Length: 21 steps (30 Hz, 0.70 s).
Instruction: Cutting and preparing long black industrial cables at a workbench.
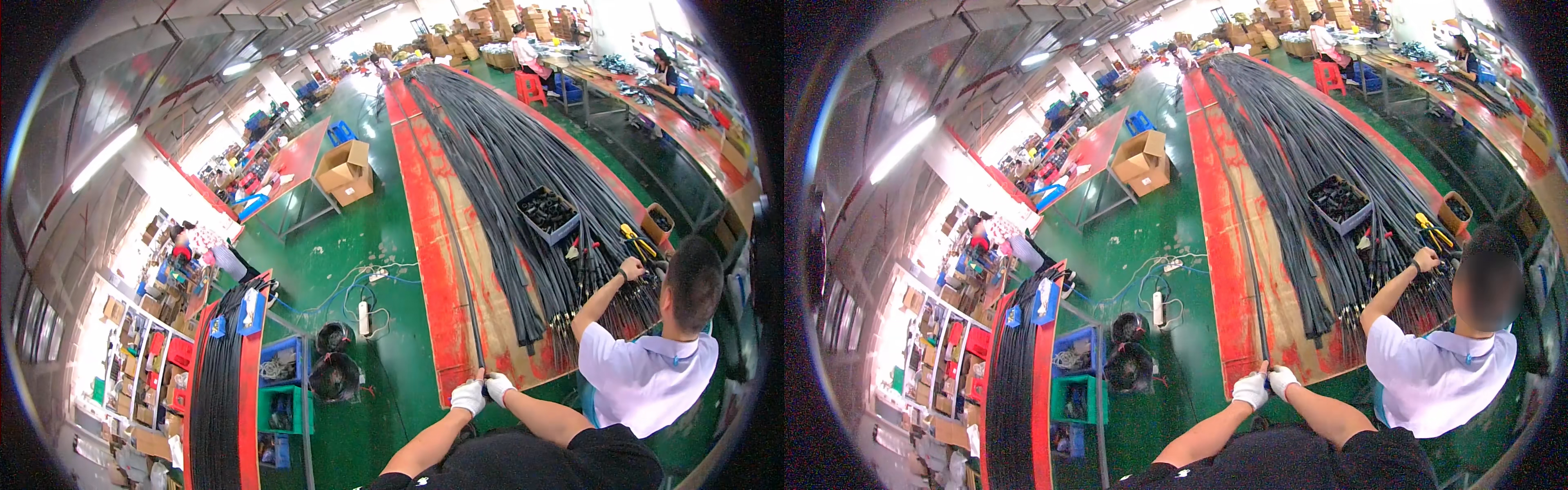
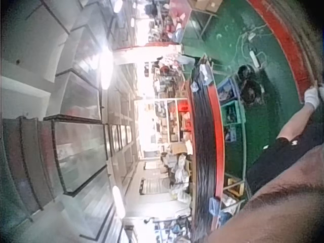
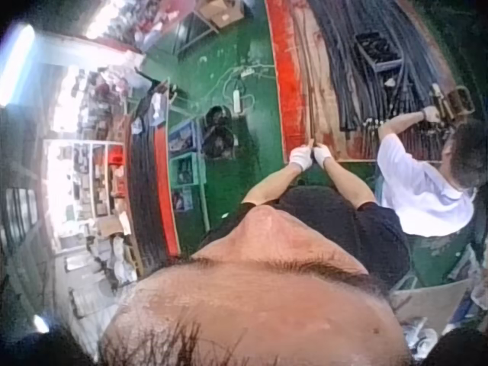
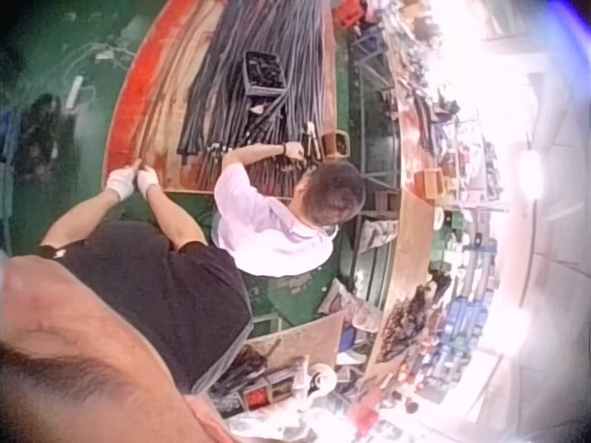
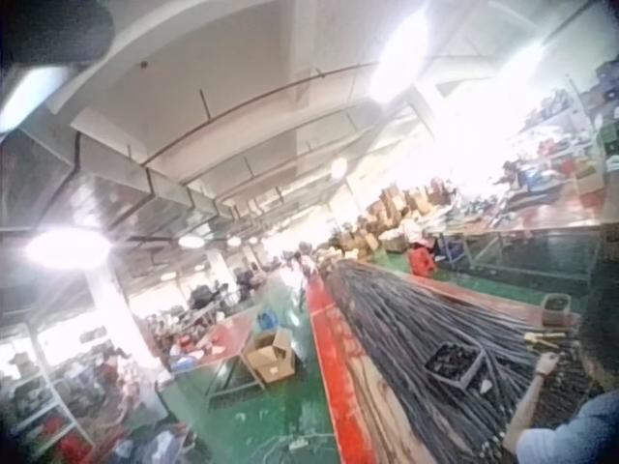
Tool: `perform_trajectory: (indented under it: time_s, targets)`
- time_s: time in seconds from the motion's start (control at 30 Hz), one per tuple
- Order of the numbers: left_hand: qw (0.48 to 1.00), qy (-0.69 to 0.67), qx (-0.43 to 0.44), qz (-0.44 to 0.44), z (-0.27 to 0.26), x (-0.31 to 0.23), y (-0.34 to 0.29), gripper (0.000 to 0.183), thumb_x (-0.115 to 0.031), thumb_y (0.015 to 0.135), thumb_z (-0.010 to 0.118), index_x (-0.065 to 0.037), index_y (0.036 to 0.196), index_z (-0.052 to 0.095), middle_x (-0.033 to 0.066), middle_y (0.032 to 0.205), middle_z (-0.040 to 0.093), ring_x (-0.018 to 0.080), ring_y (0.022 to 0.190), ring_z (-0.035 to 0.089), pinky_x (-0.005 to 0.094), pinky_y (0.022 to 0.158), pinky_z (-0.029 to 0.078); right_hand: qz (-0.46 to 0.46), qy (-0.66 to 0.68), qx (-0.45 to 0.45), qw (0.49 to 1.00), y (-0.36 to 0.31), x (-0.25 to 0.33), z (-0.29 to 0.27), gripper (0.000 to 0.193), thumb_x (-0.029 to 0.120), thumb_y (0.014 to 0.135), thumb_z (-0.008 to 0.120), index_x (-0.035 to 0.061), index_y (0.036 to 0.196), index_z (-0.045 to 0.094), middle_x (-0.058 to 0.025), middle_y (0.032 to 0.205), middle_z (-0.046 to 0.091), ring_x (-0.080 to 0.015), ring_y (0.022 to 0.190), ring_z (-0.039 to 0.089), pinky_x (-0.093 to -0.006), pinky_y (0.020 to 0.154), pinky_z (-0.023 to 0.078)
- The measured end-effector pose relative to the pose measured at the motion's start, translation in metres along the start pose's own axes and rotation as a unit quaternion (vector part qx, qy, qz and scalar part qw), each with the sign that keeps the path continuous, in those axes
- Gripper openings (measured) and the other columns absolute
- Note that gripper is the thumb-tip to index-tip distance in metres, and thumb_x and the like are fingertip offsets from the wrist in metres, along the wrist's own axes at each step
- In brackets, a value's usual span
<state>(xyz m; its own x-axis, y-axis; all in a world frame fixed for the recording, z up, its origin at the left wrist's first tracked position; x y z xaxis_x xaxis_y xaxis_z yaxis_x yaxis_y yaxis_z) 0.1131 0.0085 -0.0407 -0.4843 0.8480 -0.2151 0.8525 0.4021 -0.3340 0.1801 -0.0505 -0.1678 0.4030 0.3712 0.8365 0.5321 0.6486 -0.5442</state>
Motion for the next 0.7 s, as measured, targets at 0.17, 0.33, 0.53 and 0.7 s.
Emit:
perform_trajectory:
  time_s: [0.17,0.33,0.53,0.7]
  targets:
    - [1.0,0.004,-0.008,0.009,-0.003,-0.012,0.003,0.078,-0.022,0.09,0.062,-0.018,0.164,0.035,0.0235,0.119,0.07,0.0413,0.105,0.072,0.0504,0.09,0.057,0.009,0.03,-0.027,0.999,-0.002,-0.003,-0.014,0.031,0.008,0.103,0.055,-0.0052,0.129,0.065,-0.0185,0.11,0.074,-0.0277,0.096,0.071,-0.0393,0.084,0.057]
    - [1.0,-0.006,-0.018,-0.014,-0.001,-0.003,-0.003,0.073,-0.022,0.092,0.061,-0.019,0.162,0.039,0.0217,0.116,0.071,0.041,0.099,0.073,0.0514,0.086,0.058,0.031,0.026,0.002,0.999,-0.014,0.007,-0.005,0.029,0.006,0.103,0.053,-0.0067,0.125,0.066,-0.0177,0.111,0.074,-0.0262,0.096,0.071,-0.0387,0.081,0.057]
    - [1.0,0.001,-0.016,-0.01,-0.01,-0.003,-0.006,0.068,-0.029,0.095,0.062,-0.018,0.16,0.044,0.0199,0.113,0.072,0.0399,0.097,0.073,0.0505,0.083,0.059,0.067,0.057,-0.024,0.996,-0.028,0.006,0.0,0.031,0.016,0.104,0.057,-0.0046,0.124,0.069,-0.02,0.111,0.075,-0.0311,0.099,0.071,-0.0422,0.086,0.056]
    - [0.997,0.004,-0.056,0.053,-0.007,0.001,-0.007,0.065,-0.03,0.097,0.058,-0.016,0.159,0.045,0.0205,0.108,0.072,0.0387,0.093,0.074,0.0505,0.081,0.059,0.0,-0.137,-0.054,0.989,-0.025,0.007,-0.012,0.029,0.024,0.106,0.06,-0.0008,0.115,0.071,-0.0143,0.093,0.074,-0.0236,0.079,0.069,-0.0391,0.064,0.055]
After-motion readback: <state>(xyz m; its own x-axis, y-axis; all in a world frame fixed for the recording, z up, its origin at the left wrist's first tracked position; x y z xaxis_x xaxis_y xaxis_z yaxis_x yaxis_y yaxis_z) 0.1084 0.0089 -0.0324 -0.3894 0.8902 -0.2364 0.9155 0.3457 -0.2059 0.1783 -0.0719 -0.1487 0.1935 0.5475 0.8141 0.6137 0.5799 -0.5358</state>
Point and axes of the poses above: each hand's wrist, its own y-axis towards the middle knuckle, its own z-axis out of the palm, x = y × z, the point moved 10 cm from there along y, towards the middle knuckle
